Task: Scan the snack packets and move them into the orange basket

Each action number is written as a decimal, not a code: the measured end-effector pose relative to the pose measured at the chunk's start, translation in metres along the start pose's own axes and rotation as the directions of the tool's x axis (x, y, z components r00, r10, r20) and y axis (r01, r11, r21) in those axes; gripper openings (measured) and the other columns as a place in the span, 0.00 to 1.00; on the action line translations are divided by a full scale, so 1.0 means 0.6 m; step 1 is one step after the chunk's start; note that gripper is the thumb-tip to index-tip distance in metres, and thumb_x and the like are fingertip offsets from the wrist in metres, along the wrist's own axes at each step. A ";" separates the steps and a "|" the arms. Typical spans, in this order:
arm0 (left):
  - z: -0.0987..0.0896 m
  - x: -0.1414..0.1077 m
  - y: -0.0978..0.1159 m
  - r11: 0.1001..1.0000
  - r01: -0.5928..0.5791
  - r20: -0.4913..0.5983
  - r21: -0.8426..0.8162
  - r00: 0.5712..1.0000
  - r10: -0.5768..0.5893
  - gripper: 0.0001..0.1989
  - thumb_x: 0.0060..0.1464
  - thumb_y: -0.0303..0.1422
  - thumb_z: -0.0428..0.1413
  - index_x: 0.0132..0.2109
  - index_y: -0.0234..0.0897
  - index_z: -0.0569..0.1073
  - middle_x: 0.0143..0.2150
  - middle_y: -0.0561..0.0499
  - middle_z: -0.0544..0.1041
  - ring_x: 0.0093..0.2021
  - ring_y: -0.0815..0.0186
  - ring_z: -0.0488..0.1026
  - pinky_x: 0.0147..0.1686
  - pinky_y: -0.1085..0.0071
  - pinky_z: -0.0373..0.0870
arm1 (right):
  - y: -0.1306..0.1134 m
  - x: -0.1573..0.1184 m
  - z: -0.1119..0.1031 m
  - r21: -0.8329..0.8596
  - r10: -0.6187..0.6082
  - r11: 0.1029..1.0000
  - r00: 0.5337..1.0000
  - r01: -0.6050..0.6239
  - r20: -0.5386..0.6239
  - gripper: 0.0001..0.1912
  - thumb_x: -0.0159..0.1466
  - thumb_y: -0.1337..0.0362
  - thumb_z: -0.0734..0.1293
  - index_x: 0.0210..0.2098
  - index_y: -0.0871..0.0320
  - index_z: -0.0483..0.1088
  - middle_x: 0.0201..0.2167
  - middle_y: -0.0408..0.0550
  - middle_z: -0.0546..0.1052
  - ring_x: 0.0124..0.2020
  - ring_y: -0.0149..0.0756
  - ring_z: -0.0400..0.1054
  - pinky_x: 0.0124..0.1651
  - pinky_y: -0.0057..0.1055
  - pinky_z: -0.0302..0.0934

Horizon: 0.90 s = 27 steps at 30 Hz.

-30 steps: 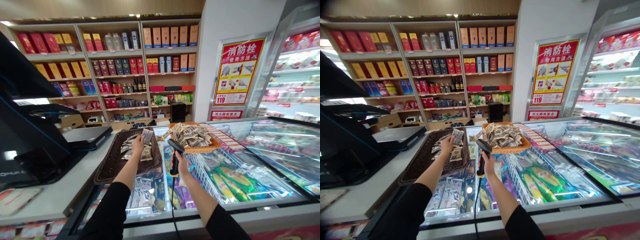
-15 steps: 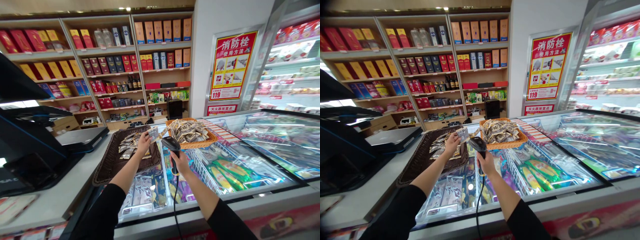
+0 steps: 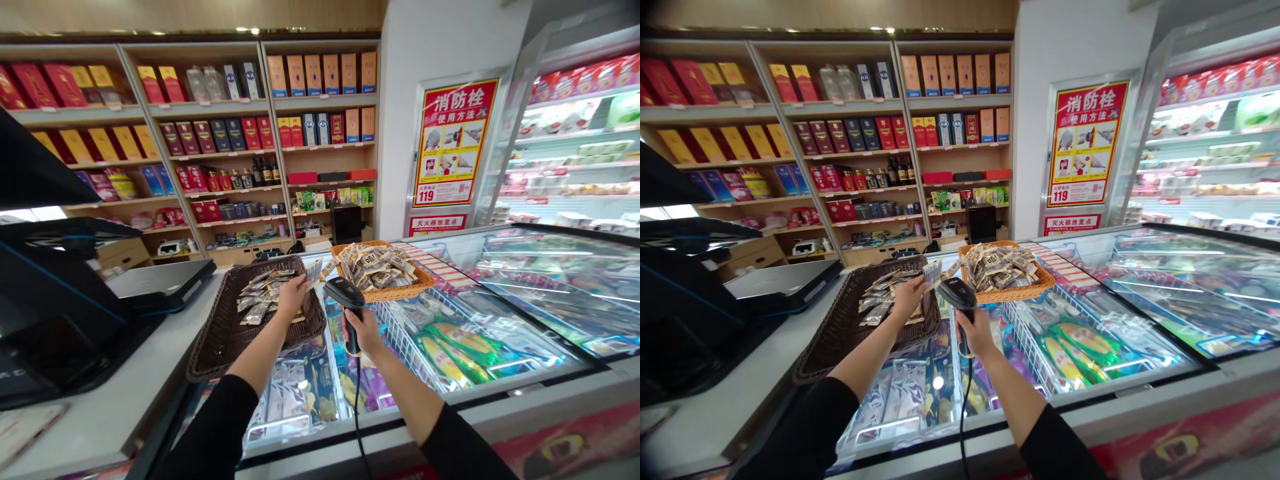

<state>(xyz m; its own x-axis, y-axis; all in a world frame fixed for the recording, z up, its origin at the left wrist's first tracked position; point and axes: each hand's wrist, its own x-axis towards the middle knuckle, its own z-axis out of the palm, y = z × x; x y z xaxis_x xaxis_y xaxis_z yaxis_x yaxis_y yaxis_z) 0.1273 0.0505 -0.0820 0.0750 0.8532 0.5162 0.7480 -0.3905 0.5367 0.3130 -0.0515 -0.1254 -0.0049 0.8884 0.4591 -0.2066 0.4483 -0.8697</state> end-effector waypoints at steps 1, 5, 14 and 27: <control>0.001 0.001 -0.001 1.000 -0.003 0.008 0.000 1.000 0.003 0.15 0.57 0.33 0.52 0.48 0.35 0.78 0.43 0.48 0.81 0.43 0.60 0.76 0.43 0.71 0.67 | -0.001 0.000 0.000 0.001 0.000 1.000 1.000 0.000 0.006 0.19 0.60 0.48 0.64 0.25 0.58 0.68 0.11 0.39 0.65 0.10 0.28 0.56 0.16 0.26 0.51; 0.004 0.003 -0.004 1.000 0.022 0.012 -0.007 1.000 -0.022 0.17 0.57 0.34 0.52 0.51 0.36 0.76 0.46 0.47 0.80 0.44 0.60 0.75 0.45 0.70 0.67 | 0.001 -0.001 -0.002 0.027 -0.008 1.000 1.000 0.008 0.014 0.18 0.60 0.49 0.64 0.27 0.58 0.67 0.12 0.39 0.66 0.11 0.28 0.57 0.16 0.26 0.52; -0.006 -0.004 0.000 0.999 -0.029 0.015 -0.019 0.999 0.029 0.16 0.57 0.34 0.51 0.48 0.37 0.77 0.42 0.49 0.81 0.42 0.60 0.76 0.44 0.69 0.69 | -0.001 0.007 -0.017 0.123 0.045 0.992 0.994 -0.033 -0.103 0.19 0.57 0.46 0.66 0.27 0.58 0.67 0.12 0.39 0.67 0.11 0.29 0.58 0.15 0.27 0.55; 0.107 0.143 0.245 0.781 -0.600 0.276 0.171 0.790 0.547 0.24 0.58 0.23 0.45 0.58 0.42 0.69 0.61 0.52 0.69 0.63 0.63 0.61 0.62 0.64 0.56 | 0.010 0.059 -0.216 0.125 -0.006 0.986 0.758 0.115 -0.652 0.20 0.54 0.46 0.68 0.32 0.56 0.65 0.15 0.36 0.67 0.11 0.29 0.58 0.13 0.26 0.51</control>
<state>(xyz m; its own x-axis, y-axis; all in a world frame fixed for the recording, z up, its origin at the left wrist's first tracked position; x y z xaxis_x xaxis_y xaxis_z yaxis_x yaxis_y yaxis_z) 0.2858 0.0886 -0.0015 0.6504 0.5561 0.5175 0.6522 -0.7581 -0.0050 0.4387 -0.0042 -0.1380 0.6356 0.7354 0.2347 -0.3262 0.5315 -0.7818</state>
